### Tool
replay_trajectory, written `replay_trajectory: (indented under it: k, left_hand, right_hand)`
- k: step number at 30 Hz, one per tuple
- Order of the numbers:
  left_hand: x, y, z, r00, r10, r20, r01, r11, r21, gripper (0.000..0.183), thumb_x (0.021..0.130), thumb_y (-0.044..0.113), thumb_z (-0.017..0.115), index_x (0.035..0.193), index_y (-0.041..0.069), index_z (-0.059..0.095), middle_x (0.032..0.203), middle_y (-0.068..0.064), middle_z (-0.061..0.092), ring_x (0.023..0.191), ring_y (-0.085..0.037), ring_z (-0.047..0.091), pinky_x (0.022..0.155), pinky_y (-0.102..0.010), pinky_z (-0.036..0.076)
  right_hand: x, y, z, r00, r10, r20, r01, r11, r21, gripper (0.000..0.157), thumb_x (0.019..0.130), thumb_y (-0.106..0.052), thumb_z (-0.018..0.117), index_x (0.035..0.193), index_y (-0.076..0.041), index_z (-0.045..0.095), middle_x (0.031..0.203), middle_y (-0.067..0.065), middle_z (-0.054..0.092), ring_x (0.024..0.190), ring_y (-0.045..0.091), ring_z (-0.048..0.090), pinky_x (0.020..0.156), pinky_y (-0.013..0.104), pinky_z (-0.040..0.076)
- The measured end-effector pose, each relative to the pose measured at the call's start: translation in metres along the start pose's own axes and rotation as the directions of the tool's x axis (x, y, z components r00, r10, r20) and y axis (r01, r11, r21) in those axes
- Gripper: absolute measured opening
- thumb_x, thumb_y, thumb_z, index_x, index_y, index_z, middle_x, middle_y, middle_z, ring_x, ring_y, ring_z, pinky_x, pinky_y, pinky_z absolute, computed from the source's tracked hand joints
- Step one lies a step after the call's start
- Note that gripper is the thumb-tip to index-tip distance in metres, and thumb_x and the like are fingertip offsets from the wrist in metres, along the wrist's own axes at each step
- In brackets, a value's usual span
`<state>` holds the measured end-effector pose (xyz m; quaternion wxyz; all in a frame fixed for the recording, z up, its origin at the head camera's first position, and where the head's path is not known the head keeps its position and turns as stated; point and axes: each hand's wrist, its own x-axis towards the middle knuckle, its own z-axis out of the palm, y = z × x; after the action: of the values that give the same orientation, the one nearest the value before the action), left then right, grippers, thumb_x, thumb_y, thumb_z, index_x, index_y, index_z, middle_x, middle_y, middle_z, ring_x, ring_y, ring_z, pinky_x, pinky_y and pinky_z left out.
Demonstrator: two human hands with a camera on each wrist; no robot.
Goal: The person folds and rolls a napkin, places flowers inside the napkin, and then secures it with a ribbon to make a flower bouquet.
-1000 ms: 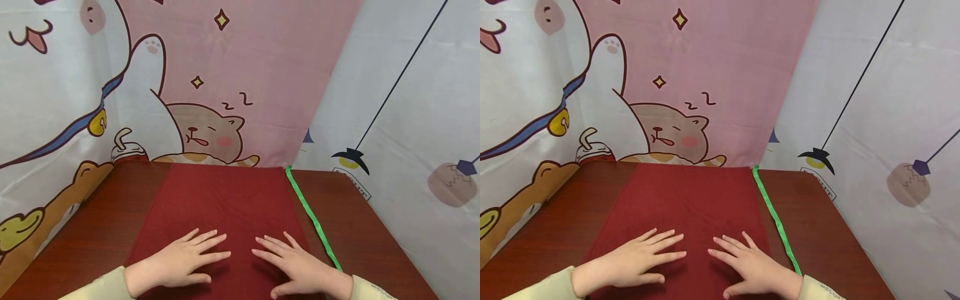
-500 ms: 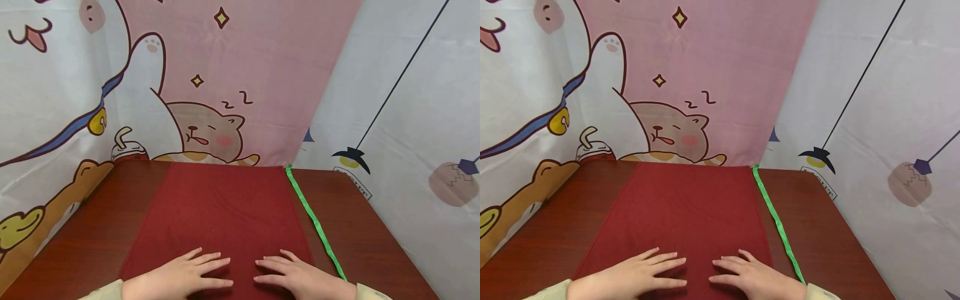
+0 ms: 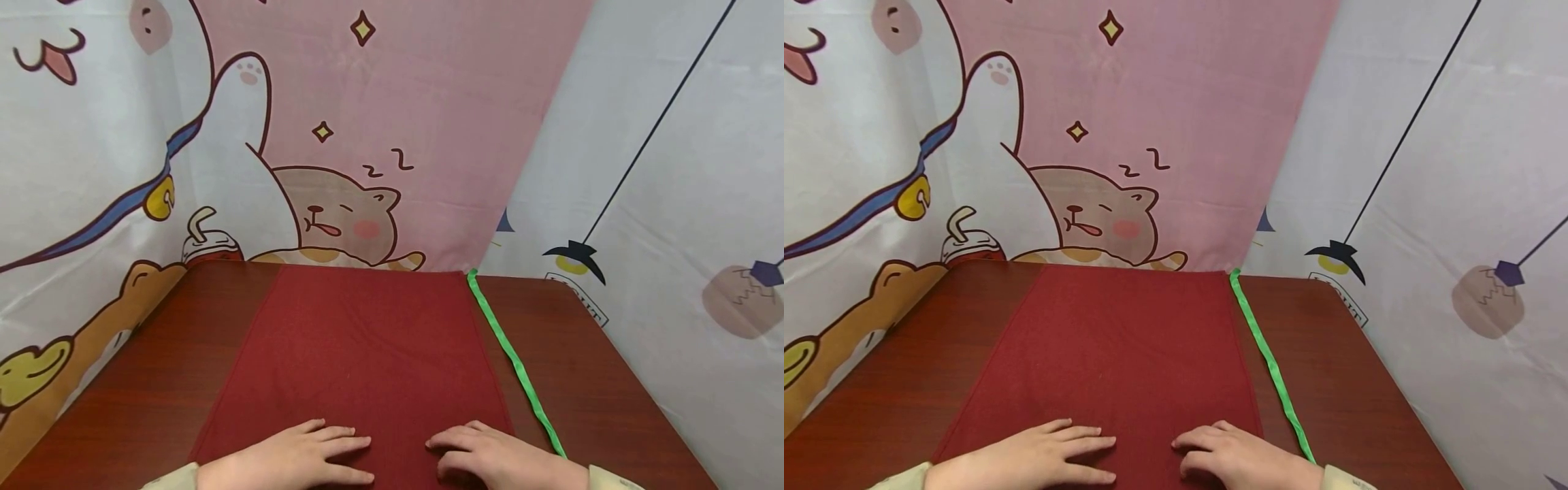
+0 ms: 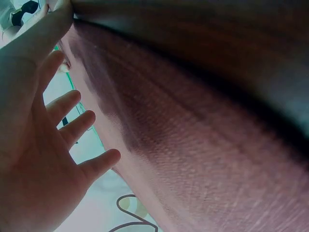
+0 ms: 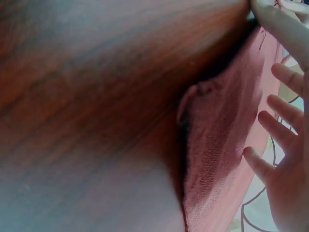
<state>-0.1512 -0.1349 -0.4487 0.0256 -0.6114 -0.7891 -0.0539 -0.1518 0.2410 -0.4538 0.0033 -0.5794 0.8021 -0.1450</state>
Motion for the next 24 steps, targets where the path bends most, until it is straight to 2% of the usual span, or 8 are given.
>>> replay_trajectory:
  k: [2,3,7,9,12,16,20,24]
  left_hand:
    - [-0.001,0.0,0.0,1.0,0.005,0.009,-0.005,1.0,-0.026,0.043,0.102,0.044,0.038,0.145,0.039,0.041,0.151,0.002,0.038,0.135,-0.015,0.038,0.093,-0.042,0.045]
    - [-0.001,0.001,0.0,1.0,0.006,0.012,-0.006,0.999,-0.034,0.043,0.103,0.044,0.038,0.145,0.039,0.042,0.151,0.002,0.039,0.135,-0.015,0.038,0.093,-0.042,0.045]
    - [-0.003,0.001,0.0,1.0,0.008,0.02,-0.007,0.999,-0.032,0.041,0.103,0.045,0.037,0.143,0.04,0.044,0.15,0.003,0.039,0.134,-0.015,0.039,0.093,-0.04,0.045]
    - [-0.003,0.002,0.0,1.0,0.01,0.022,-0.009,1.0,-0.03,0.041,0.103,0.044,0.037,0.143,0.04,0.044,0.15,0.003,0.04,0.134,-0.015,0.04,0.094,-0.038,0.044]
    - [-0.005,0.002,-0.001,0.999,0.007,0.035,-0.006,0.999,-0.048,0.041,0.103,0.044,0.037,0.143,0.04,0.044,0.149,0.003,0.041,0.133,-0.014,0.04,0.094,-0.035,0.044]
    - [-0.006,0.002,-0.002,0.998,0.007,0.059,-0.002,0.996,-0.084,0.041,0.103,0.044,0.037,0.144,0.04,0.044,0.148,0.003,0.042,0.134,-0.013,0.04,0.095,-0.034,0.044]
    - [-0.007,0.002,-0.001,0.999,0.017,0.049,-0.014,0.997,-0.069,0.041,0.103,0.043,0.037,0.143,0.038,0.045,0.148,0.003,0.043,0.133,-0.013,0.041,0.095,-0.031,0.043]
    - [-0.007,0.003,-0.002,0.999,0.016,0.042,-0.014,0.998,-0.056,0.041,0.103,0.043,0.037,0.143,0.038,0.046,0.147,0.003,0.044,0.133,-0.013,0.042,0.094,-0.03,0.043]
  right_hand:
    - [0.0,0.0,0.0,0.999,-0.026,-0.02,0.025,1.0,-0.018,0.013,0.094,-0.024,0.064,0.105,-0.029,0.059,0.128,-0.011,0.05,0.111,0.002,0.047,0.091,0.019,0.037]
    - [0.0,0.001,0.0,0.999,-0.031,-0.026,0.031,0.999,-0.022,0.013,0.091,-0.019,0.066,0.098,-0.028,0.058,0.122,-0.013,0.05,0.105,0.0,0.046,0.089,0.016,0.035]
    - [0.0,0.001,0.0,0.998,-0.055,-0.032,0.053,0.997,-0.049,0.027,0.076,-0.005,0.069,0.08,-0.027,0.054,0.101,-0.017,0.045,0.092,-0.004,0.04,0.082,0.011,0.028]
    - [0.0,0.002,0.0,0.997,-0.068,-0.028,0.067,0.997,-0.05,0.029,0.074,-0.004,0.07,0.076,-0.028,0.053,0.096,-0.017,0.042,0.089,-0.005,0.038,0.079,0.009,0.027]
    - [0.001,0.003,-0.001,0.994,-0.108,-0.021,0.107,0.993,-0.048,0.029,0.075,-0.005,0.072,0.076,-0.028,0.055,0.091,-0.017,0.042,0.085,-0.006,0.037,0.076,0.008,0.026]
    - [0.001,0.002,-0.004,0.996,-0.094,-0.002,0.094,0.996,0.005,0.025,0.077,-0.009,0.074,0.075,-0.028,0.058,0.089,-0.017,0.043,0.081,-0.008,0.037,0.073,0.007,0.026]
    - [0.001,0.003,-0.012,0.997,-0.071,0.02,0.07,0.995,0.073,0.02,0.085,-0.02,0.073,0.072,-0.029,0.061,0.086,-0.019,0.047,0.079,-0.01,0.037,0.07,0.01,0.028]
    - [0.002,0.005,-0.02,0.996,-0.042,0.076,0.032,0.991,0.131,0.018,0.086,-0.023,0.072,0.074,-0.028,0.06,0.082,-0.022,0.05,0.076,-0.013,0.04,0.07,0.012,0.033]
